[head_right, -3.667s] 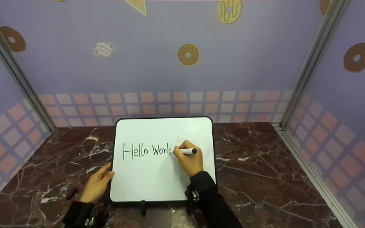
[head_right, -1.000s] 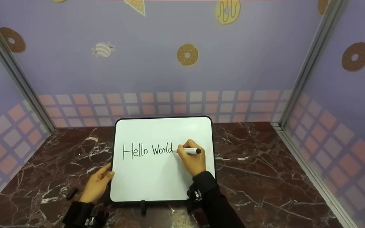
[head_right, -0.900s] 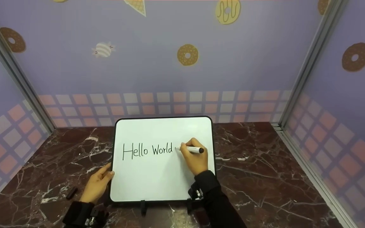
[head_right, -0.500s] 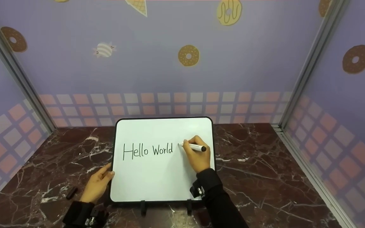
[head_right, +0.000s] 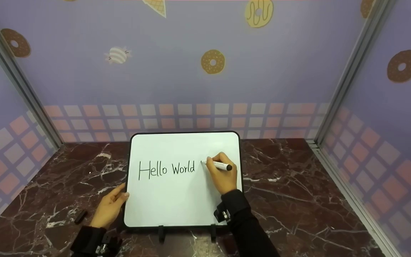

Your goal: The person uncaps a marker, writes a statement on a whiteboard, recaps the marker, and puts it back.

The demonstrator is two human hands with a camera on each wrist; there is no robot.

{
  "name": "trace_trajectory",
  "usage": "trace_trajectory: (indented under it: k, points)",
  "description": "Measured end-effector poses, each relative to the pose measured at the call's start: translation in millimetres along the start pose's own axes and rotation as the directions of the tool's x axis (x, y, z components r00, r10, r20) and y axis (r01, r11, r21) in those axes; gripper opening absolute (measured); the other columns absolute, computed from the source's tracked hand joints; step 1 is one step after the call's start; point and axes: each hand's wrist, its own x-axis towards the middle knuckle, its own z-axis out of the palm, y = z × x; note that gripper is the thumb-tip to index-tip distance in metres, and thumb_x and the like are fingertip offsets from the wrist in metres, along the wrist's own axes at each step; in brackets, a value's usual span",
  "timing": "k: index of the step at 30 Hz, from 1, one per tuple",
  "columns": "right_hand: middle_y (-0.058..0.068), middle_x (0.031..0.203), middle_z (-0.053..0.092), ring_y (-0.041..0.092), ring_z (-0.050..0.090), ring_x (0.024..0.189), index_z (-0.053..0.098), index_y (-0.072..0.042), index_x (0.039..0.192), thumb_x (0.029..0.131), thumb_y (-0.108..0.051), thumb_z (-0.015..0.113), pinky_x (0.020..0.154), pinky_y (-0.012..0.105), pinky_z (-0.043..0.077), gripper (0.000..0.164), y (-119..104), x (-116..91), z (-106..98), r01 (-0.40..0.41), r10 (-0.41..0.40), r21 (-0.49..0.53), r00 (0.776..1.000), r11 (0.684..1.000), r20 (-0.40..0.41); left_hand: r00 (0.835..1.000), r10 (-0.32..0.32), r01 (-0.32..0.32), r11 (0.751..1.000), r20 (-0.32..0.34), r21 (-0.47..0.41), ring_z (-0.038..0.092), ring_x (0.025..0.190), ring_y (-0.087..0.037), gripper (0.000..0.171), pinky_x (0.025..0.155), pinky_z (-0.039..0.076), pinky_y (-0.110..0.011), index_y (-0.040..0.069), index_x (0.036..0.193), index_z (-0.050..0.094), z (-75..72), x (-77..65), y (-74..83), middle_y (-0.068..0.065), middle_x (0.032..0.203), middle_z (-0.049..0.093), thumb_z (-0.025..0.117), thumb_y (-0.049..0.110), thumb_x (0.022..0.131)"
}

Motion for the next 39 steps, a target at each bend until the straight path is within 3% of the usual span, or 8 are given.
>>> trace_trajectory:
  k: [7, 12, 17, 24, 35, 39]
  points:
    - [0.003, 0.059, 0.059, 0.013, 0.051, 0.050, 0.055, -0.007, 0.066, 0.083, -0.011, 0.065, 0.045, 0.022, 0.037, 0.020, 26.0, 4.1, 1.0, 0.019, -0.019, -0.043, 1.000, 0.999, 0.008, 1.000, -0.023, 0.024, 1.000, 0.015, -0.019, 0.056, 0.108, -0.036, 0.045, 0.094, 0.042, -0.048, -0.006, 0.135, 0.038, -0.5, -0.2, -0.3, -0.025, 0.111, 0.061, 0.048, 0.011, 0.094]
    - [0.001, 0.056, 0.059, 0.014, 0.048, 0.048, 0.054, -0.009, 0.063, 0.082, -0.011, 0.065, 0.043, 0.023, 0.036, 0.022, 31.0, 2.1, 1.2, 0.033, -0.033, -0.066, 0.999, 0.997, 0.007, 1.000, -0.010, 0.010, 1.000, 0.011, -0.002, 0.057, 0.105, -0.036, 0.045, 0.092, 0.043, -0.048, -0.007, 0.135, 0.039, -1.0, -0.5, 0.4, -0.025, 0.109, 0.062, 0.048, 0.011, 0.094]
    - [0.000, 0.057, 0.058, 0.011, 0.049, 0.049, 0.055, -0.008, 0.064, 0.082, -0.010, 0.065, 0.044, 0.022, 0.037, 0.021, 27.4, -1.9, 1.3, -0.006, 0.006, -0.053, 1.000, 0.999, 0.003, 1.000, -0.017, 0.017, 1.000, 0.003, 0.009, 0.058, 0.104, -0.035, 0.045, 0.091, 0.044, -0.048, -0.006, 0.134, 0.040, -0.8, -0.9, -0.4, -0.024, 0.107, 0.063, 0.049, 0.011, 0.094]
    - [0.001, 0.057, 0.058, 0.009, 0.048, 0.049, 0.055, -0.003, 0.065, 0.082, -0.005, 0.063, 0.046, 0.021, 0.037, 0.019, 2.6, -13.9, -0.5, -0.042, 0.042, -0.053, 0.999, 0.998, 0.006, 1.000, -0.025, 0.025, 1.000, 0.001, 0.004, 0.057, 0.104, -0.035, 0.044, 0.092, 0.043, -0.048, -0.005, 0.135, 0.041, -0.1, -0.5, -3.0, -0.024, 0.107, 0.063, 0.049, 0.010, 0.093]
    - [0.000, 0.057, 0.057, 0.009, 0.048, 0.048, 0.054, -0.004, 0.064, 0.082, -0.004, 0.063, 0.044, 0.022, 0.037, 0.021, 4.6, -14.2, -1.0, -0.006, 0.007, -0.039, 1.000, 0.999, 0.014, 1.000, -0.020, 0.020, 1.000, 0.014, -0.009, 0.057, 0.105, -0.036, 0.045, 0.093, 0.042, -0.048, -0.005, 0.135, 0.040, -0.5, -0.3, -0.3, -0.024, 0.107, 0.063, 0.049, 0.012, 0.094]
    - [-0.001, 0.057, 0.058, 0.009, 0.049, 0.049, 0.054, -0.004, 0.064, 0.082, -0.003, 0.063, 0.045, 0.022, 0.037, 0.021, 6.1, -14.0, -1.8, -0.002, 0.003, -0.042, 1.000, 0.999, 0.018, 1.000, 0.029, -0.029, 1.000, 0.000, -0.005, 0.059, 0.102, -0.036, 0.046, 0.090, 0.044, -0.048, -0.007, 0.133, 0.042, -0.7, -1.2, -0.2, -0.024, 0.104, 0.064, 0.049, 0.015, 0.094]
